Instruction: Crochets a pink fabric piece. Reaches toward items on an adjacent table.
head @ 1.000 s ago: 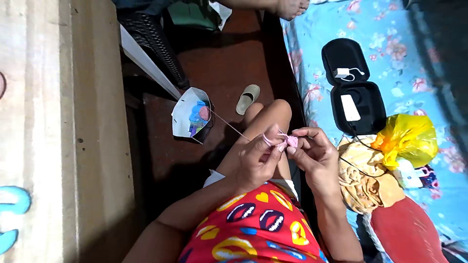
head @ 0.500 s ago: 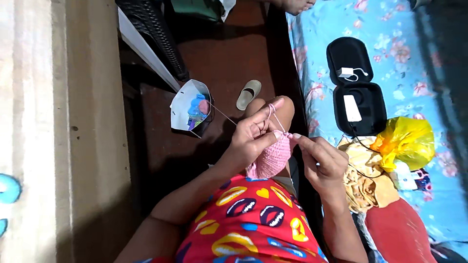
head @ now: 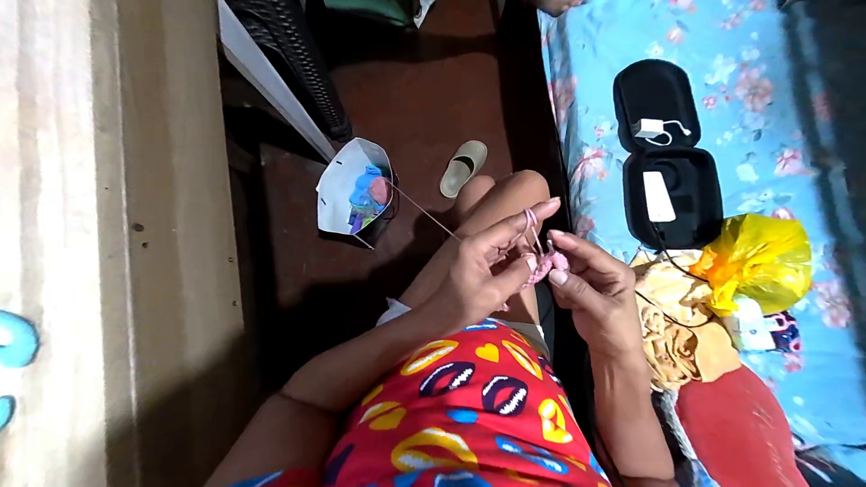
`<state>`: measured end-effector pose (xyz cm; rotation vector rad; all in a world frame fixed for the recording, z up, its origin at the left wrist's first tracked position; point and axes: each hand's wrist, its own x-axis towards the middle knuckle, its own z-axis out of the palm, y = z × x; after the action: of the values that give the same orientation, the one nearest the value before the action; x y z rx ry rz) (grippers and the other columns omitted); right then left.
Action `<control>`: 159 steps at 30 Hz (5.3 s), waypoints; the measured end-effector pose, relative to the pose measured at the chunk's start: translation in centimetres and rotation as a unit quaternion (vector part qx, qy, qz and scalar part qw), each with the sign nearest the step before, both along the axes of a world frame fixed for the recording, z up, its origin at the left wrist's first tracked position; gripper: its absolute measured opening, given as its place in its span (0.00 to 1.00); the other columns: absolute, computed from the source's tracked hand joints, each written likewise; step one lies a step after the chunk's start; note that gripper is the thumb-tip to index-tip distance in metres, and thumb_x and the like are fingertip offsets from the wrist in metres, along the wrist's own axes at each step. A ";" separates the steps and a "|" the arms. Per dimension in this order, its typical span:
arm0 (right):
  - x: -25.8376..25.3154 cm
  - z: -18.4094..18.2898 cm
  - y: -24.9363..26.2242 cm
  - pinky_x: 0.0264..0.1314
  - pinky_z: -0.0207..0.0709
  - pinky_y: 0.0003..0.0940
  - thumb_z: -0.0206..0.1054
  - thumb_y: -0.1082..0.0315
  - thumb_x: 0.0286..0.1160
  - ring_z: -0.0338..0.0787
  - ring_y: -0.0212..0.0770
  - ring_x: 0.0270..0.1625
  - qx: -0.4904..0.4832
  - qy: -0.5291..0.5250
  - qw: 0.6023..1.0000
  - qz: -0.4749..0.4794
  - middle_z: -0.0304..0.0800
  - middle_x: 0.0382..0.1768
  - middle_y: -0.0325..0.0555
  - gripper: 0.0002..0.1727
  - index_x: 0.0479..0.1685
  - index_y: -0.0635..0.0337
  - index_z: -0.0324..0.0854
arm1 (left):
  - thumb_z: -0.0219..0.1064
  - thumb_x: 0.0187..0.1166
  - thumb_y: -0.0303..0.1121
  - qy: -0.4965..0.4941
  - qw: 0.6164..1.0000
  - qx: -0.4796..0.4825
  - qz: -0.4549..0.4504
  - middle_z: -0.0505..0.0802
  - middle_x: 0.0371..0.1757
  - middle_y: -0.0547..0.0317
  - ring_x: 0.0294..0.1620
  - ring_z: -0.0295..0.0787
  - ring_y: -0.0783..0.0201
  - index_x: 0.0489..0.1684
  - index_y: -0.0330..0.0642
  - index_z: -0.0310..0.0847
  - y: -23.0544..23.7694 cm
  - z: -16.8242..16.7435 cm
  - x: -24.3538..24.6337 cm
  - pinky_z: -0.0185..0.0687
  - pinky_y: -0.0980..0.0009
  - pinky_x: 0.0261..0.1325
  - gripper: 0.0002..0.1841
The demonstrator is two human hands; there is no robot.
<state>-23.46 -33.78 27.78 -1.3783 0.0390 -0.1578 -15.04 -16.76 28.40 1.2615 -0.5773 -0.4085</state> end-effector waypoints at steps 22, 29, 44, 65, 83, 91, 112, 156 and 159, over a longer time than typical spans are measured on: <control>0.4 -0.3 -0.3 0.23 0.67 0.33 0.61 0.76 0.77 0.78 0.42 0.23 -0.589 -0.188 0.776 -0.128 0.80 0.23 0.50 0.19 0.60 0.52 0.93 | 0.67 0.70 0.12 -0.029 0.992 0.013 0.125 0.93 0.36 0.60 0.32 0.87 0.76 0.72 0.23 0.76 0.2 0.8 0.3 0.85 0.82 0.39 0.26; 0.3 -0.9 -0.7 0.27 0.70 0.27 0.62 0.74 0.79 0.78 0.36 0.25 -0.505 -0.190 0.835 -0.108 0.80 0.25 0.47 0.17 0.59 0.56 0.93 | 0.67 0.73 0.14 0.071 0.996 0.006 0.058 0.94 0.35 0.56 0.30 0.89 0.71 0.80 0.31 0.73 0.7 0.9 0.7 0.87 0.78 0.37 0.30; -0.7 1.8 2.0 0.49 0.86 0.17 0.63 0.78 0.77 0.90 0.22 0.43 -0.253 -0.049 0.961 -0.098 0.94 0.44 0.41 0.16 0.61 0.69 0.87 | 0.64 0.81 0.25 -0.390 0.890 0.094 0.217 0.90 0.33 0.52 0.38 0.87 0.65 0.54 0.35 0.83 -1.2 -2.0 -1.9 0.84 0.76 0.46 0.09; -0.4 -0.4 -2.1 0.32 0.72 0.21 0.61 0.72 0.81 0.79 0.30 0.28 -0.433 -0.213 0.872 -0.078 0.83 0.27 0.45 0.14 0.55 0.57 0.91 | 0.53 0.72 0.16 0.174 0.981 -0.027 -0.085 0.89 0.31 0.60 0.28 0.85 0.72 0.78 0.36 0.74 0.7 1.6 1.9 0.86 0.76 0.35 0.30; -0.8 -0.6 -2.0 0.24 0.69 0.12 0.69 0.75 0.74 0.75 0.16 0.21 0.099 0.026 0.995 -0.019 0.91 0.30 0.32 0.15 0.56 0.55 0.93 | 0.69 0.76 0.40 0.109 0.967 -0.029 -0.230 0.97 0.39 0.65 0.40 0.92 0.74 0.14 0.50 0.89 3.4 -2.4 4.9 0.85 0.78 0.40 0.17; -0.7 -0.4 -0.3 0.22 0.65 0.12 0.65 0.77 0.77 0.71 0.16 0.20 0.054 0.062 0.994 -0.067 0.90 0.32 0.34 0.17 0.61 0.58 0.90 | 0.67 0.66 0.14 0.119 0.989 -0.043 -0.073 0.93 0.49 0.55 0.40 0.91 0.68 0.81 0.39 0.74 -0.3 0.1 1.5 0.89 0.74 0.45 0.35; -0.3 -1.4 -2.2 0.25 0.67 0.29 0.60 0.74 0.77 0.76 0.36 0.24 -0.507 -0.167 0.840 -0.099 0.80 0.25 0.47 0.20 0.60 0.53 0.93 | 0.66 0.72 0.13 0.069 0.995 0.055 0.055 0.93 0.32 0.58 0.26 0.87 0.73 0.83 0.37 0.69 -0.3 0.9 0.7 0.84 0.80 0.32 0.34; -0.5 -1.1 -1.7 0.32 0.76 0.27 0.62 0.75 0.78 0.84 0.38 0.29 -0.510 -0.215 0.823 -0.124 0.87 0.28 0.50 0.14 0.52 0.60 0.93 | 0.58 0.75 0.14 0.115 0.993 0.010 -0.025 0.88 0.31 0.59 0.27 0.84 0.72 0.79 0.33 0.73 0.5 0.8 1.5 0.83 0.79 0.33 0.28; -0.5 -1.4 -2.2 0.34 0.73 0.19 0.62 0.73 0.79 0.80 0.29 0.29 -0.420 -0.196 0.883 -0.080 0.83 0.27 0.45 0.14 0.53 0.60 0.92 | 0.57 0.74 0.14 0.141 0.989 0.016 -0.046 0.88 0.30 0.58 0.25 0.83 0.72 0.79 0.34 0.73 0.6 0.9 1.6 0.82 0.79 0.30 0.29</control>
<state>-24.01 -35.99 26.41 -2.1849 -0.2892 -0.6481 -13.41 -16.19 29.32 1.1838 -0.3891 -0.6637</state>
